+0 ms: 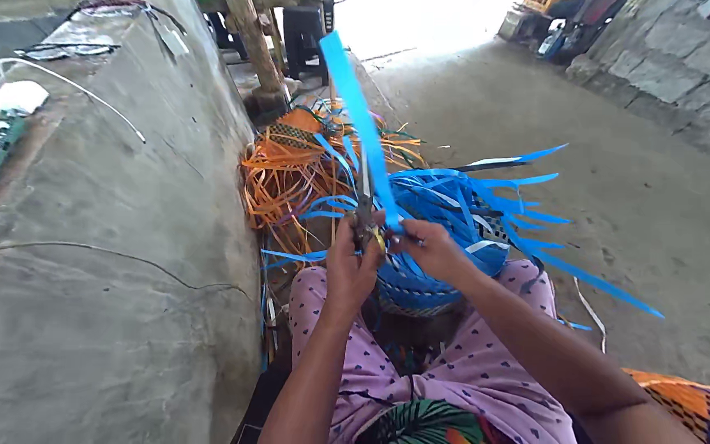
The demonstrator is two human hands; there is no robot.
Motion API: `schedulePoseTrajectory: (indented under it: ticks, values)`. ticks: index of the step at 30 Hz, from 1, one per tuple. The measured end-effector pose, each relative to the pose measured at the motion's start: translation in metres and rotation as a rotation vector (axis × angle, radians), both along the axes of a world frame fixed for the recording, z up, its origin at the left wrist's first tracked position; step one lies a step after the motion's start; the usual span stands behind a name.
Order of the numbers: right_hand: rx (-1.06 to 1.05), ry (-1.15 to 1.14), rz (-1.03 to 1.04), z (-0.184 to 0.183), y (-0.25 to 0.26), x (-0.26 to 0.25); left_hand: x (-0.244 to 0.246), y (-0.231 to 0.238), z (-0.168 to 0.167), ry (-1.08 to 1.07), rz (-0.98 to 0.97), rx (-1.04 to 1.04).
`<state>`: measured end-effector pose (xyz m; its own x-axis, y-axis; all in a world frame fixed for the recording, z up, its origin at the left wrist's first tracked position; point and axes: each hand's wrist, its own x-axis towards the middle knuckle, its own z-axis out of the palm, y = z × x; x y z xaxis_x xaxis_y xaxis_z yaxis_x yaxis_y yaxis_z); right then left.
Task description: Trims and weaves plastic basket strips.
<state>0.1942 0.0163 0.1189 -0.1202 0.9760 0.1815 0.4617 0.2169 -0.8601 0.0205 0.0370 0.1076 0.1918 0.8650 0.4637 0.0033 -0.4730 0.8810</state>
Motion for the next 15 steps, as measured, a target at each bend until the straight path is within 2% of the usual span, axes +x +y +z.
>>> schedulePoseTrajectory:
  ticks: [3,8,12,15]
  values:
    - [0.028,0.004,-0.047,0.006,-0.005,0.021,-0.006,0.000,-0.016,0.034,-0.024,0.038]
    - [0.042,0.053,-0.168,0.009,-0.017,0.043,-0.003,-0.023,-0.059,0.110,-0.108,-0.154]
    - [0.029,0.294,-0.278,0.003,-0.023,0.045,0.010,-0.041,-0.079,0.346,-0.161,-0.187]
    - [-0.016,0.436,-0.305,-0.001,-0.027,0.043,0.019,-0.048,-0.080,0.434,-0.163,-0.180]
